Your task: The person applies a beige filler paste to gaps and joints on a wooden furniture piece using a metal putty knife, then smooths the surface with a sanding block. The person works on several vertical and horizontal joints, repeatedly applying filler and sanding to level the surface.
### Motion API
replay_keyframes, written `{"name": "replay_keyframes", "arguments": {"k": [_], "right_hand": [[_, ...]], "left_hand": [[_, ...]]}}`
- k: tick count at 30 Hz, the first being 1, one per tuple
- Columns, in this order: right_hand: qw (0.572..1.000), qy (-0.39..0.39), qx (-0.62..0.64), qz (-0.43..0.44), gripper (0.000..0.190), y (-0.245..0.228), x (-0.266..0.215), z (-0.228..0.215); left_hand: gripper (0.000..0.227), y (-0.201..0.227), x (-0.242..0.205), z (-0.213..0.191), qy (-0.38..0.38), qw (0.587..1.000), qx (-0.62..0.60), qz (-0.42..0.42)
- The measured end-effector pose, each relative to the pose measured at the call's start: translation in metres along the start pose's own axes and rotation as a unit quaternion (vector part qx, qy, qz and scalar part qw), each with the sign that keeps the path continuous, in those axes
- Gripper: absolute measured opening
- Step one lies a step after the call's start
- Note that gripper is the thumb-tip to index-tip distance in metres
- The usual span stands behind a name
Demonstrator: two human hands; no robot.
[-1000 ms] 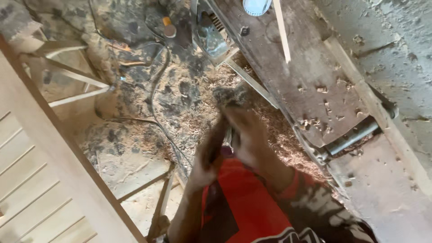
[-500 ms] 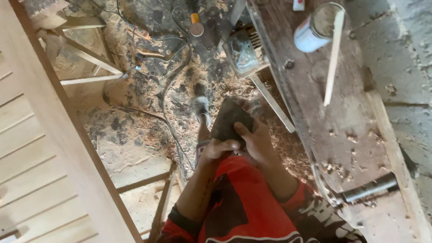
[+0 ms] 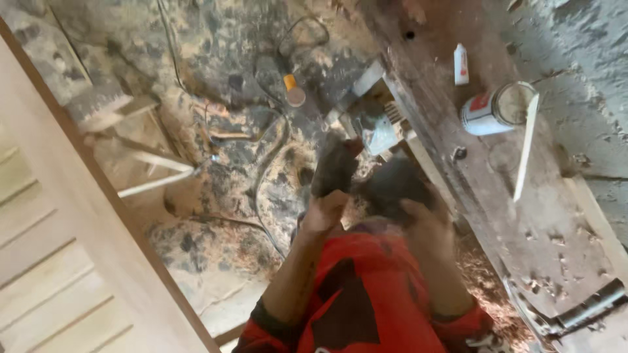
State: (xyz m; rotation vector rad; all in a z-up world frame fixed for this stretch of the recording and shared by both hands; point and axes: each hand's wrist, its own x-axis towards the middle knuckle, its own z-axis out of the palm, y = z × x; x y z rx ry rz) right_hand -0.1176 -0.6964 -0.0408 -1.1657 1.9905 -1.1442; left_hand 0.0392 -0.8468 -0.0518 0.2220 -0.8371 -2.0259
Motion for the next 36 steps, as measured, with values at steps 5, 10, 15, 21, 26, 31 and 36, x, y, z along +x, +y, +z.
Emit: {"name": "replay_keyframes", "arguments": {"k": [5,10,15,21,26,31,36], "right_hand": [[0.809,0.005,0.539,0.235,0.032,-0.071,0.011,0.016],[0.926,-0.027,-0.073,-0.368,0.036,-0.116,0.016,0.033],[0.932,0.010,-0.135,-0.336,0.042,-0.121,0.037,0.030],[0.935,0.026,-0.112,-0.335,0.039,-0.113,0.055,0.012],[0.940,0.040,-0.110,-0.321,0.041,-0.112,0.070,0.000],[0.950,0.052,-0.109,-0.289,0.046,-0.115,0.081,-0.006],[0.960,0.049,-0.086,-0.262,0.049,-0.117,0.088,-0.011]], "left_hand": [[0.093,0.029,0.016,-0.021,-0.005,0.915,0.219,-0.339],[0.091,0.045,0.016,-0.002,-0.132,0.953,0.185,-0.202],[0.073,0.049,0.018,0.021,-0.070,0.942,0.306,-0.115],[0.067,0.053,0.026,0.052,-0.028,0.931,0.363,-0.028],[0.071,0.045,0.036,0.062,-0.022,0.946,0.324,-0.010],[0.082,0.038,0.042,0.067,-0.015,0.945,0.326,-0.001],[0.089,0.033,0.042,0.064,-0.006,0.947,0.320,-0.021]]}}
